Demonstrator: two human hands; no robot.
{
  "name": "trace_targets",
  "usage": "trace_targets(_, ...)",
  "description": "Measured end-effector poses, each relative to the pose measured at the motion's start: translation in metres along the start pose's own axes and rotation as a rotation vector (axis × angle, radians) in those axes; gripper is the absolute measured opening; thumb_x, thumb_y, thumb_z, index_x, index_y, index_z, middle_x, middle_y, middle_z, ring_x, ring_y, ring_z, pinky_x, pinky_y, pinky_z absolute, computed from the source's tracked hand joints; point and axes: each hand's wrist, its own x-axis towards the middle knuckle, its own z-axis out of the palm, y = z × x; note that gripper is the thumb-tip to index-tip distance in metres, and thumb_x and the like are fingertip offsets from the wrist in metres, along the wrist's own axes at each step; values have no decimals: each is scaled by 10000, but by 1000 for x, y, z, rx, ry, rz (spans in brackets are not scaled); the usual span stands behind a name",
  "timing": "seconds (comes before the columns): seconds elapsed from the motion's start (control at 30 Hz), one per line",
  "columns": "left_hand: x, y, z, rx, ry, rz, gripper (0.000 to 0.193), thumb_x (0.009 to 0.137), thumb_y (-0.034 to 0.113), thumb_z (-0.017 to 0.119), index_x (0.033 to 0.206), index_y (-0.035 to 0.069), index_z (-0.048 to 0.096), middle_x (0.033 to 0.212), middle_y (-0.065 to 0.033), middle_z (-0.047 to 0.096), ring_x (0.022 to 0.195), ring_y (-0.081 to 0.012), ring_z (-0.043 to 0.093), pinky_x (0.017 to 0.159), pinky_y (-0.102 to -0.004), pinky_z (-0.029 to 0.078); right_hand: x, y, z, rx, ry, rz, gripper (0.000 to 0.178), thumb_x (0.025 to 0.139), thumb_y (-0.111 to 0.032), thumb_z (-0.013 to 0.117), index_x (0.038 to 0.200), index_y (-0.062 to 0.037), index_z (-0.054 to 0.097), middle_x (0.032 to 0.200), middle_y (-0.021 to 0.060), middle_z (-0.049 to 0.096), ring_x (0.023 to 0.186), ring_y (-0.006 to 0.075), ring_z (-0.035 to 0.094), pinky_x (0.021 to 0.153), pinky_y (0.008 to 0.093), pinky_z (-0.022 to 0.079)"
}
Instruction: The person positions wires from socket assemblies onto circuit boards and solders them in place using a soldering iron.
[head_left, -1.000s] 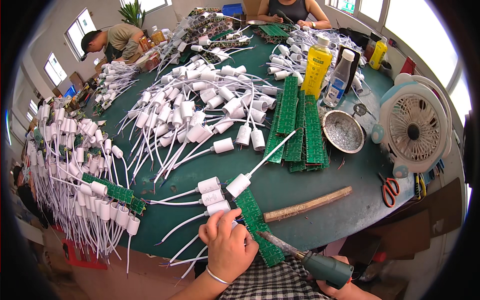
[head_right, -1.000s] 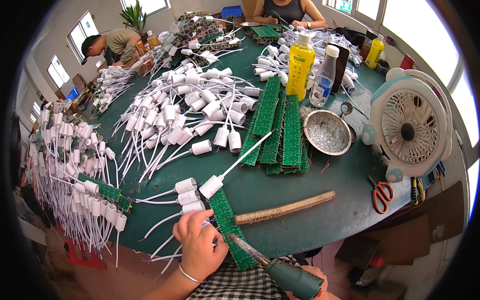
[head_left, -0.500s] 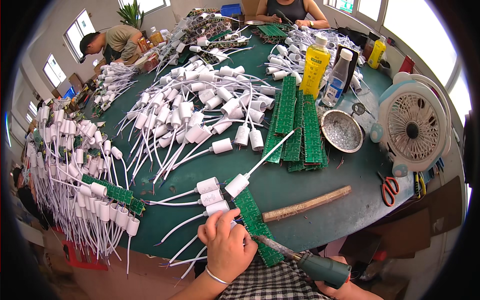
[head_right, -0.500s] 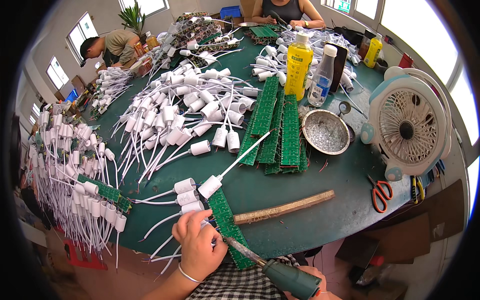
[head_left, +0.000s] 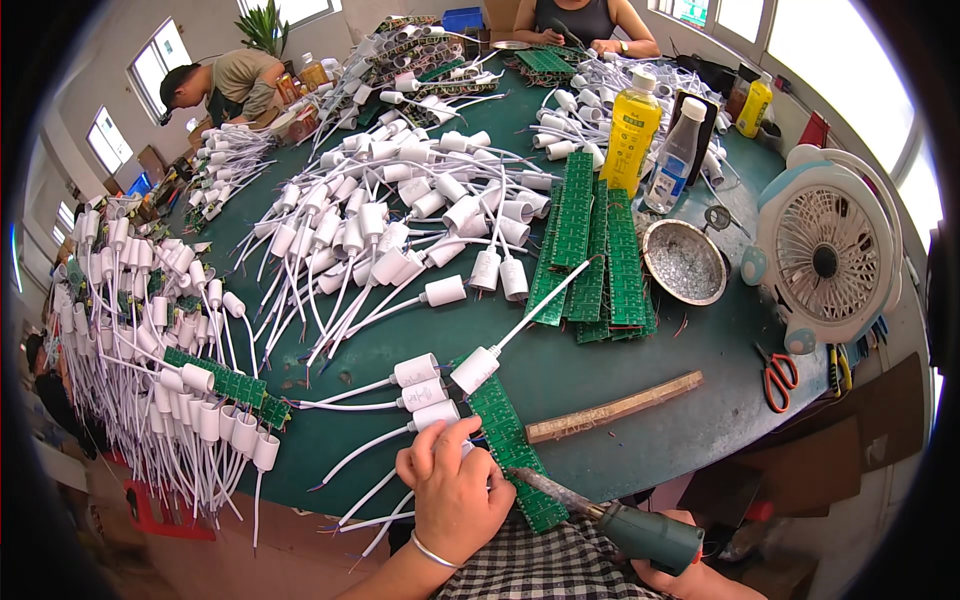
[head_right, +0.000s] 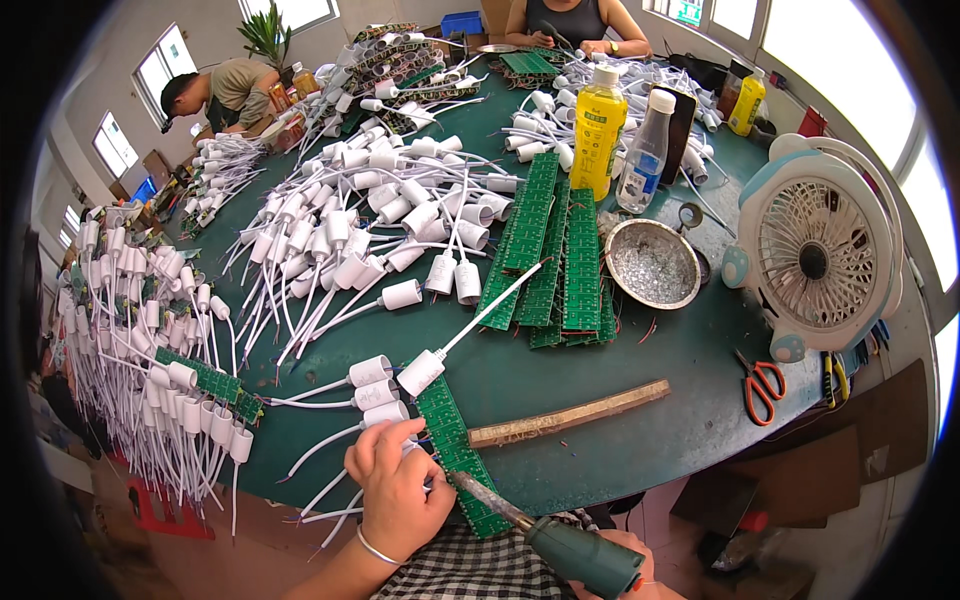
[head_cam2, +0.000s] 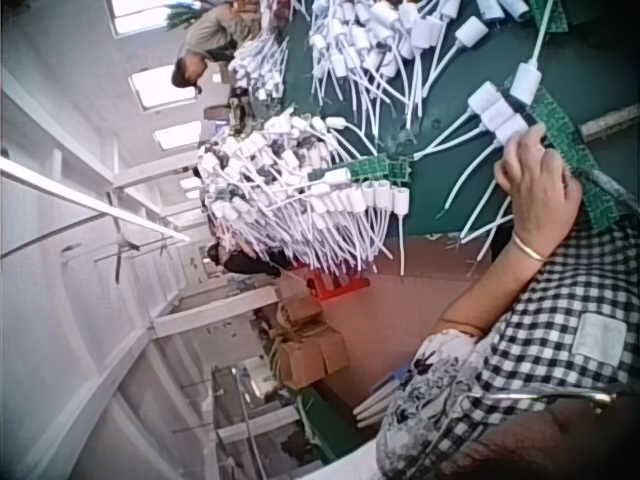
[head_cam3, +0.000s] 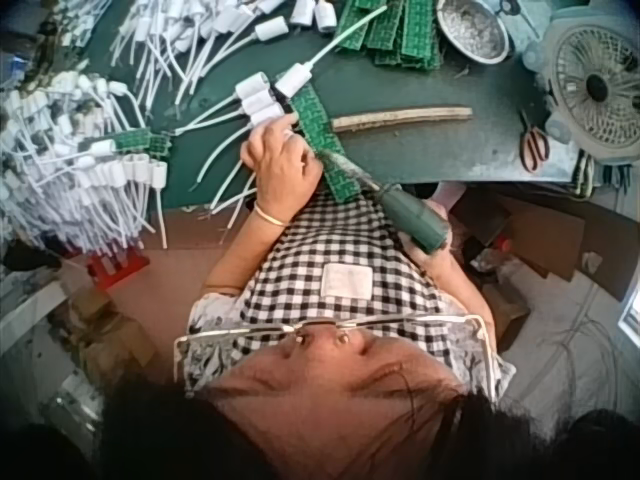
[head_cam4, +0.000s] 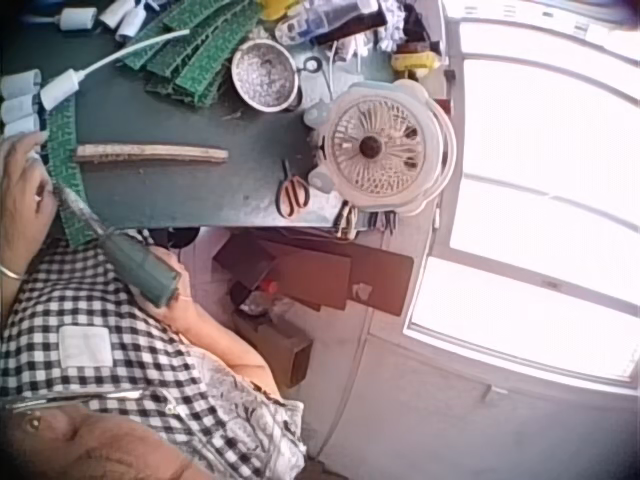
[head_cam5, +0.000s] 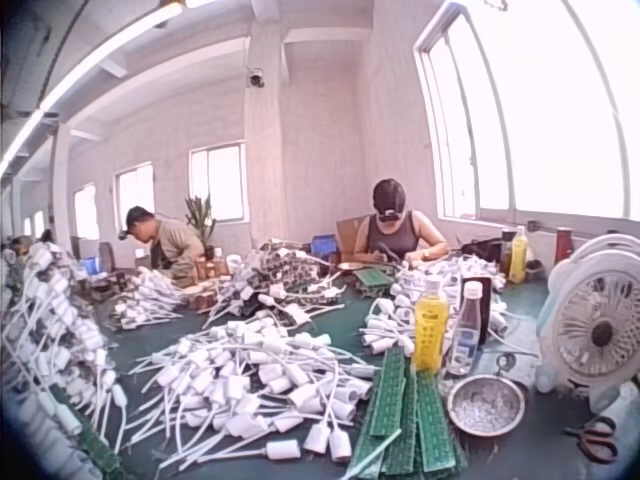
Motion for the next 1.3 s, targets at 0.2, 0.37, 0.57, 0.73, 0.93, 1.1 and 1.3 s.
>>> trace_targets(0.2,0,0,0,-1,-12,-6,155,630,105,658,668,120,509,1222,-100,545,1156,-349,420,930,-472,260,0,1,2,50,77,-21,434,740,-8,723,1142,37,568,1072,166,609,969,297,600,867,399,473)
trace_targets(0.37,2,0,-2,3,-18,-6,150,632,105,655,669,119,510,1223,-102,543,1156,-350,418,931,-474,258,5,-1,3,107,92,12,373,794,-51,695,1135,35,572,1009,151,621,887,253,608,810,368,484)
trace_targets(0.57,1,0,-1,12,-8,4,150,631,106,654,670,120,510,1222,-105,543,1157,-352,415,934,-476,257,-8,26,11,346,190,194,327,862,-162,680,1104,39,589,872,95,646,720,178,605,669,313,493)
trace_targets(0.73,-2,1,-2,-3,-13,-5,138,643,107,659,690,114,530,1243,-120,528,1174,-380,390,980,-500,245,0,23,11,431,214,167,358,886,-196,662,1142,44,591,932,99,655,727,183,611,654,314,503)
trace_targets(0.93,-10,-1,-7,-11,-19,34,216,687,151,719,863,111,600,1286,-129,482,1199,-403,353,1005,-513,254,6,9,15,617,367,329,476,883,-368,633,1137,31,582,834,131,681,600,219,657,502,313,530)
trace_targets(1.1,-26,-9,-25,67,-60,73,341,684,188,777,990,130,638,1246,-110,488,1189,-376,364,999,-497,269,18,7,6,733,330,308,622,875,-411,642,1296,11,463,1079,197,617,586,260,642,427,314,504)
trace_targets(1.3,-29,-14,-29,237,29,306,276,785,213,711,1052,272,678,1129,55,578,1118,-195,458,960,-450,245,27,13,7,833,420,398,563,876,-341,630,1277,11,451,1059,216,610,566,272,626,436,339,520)
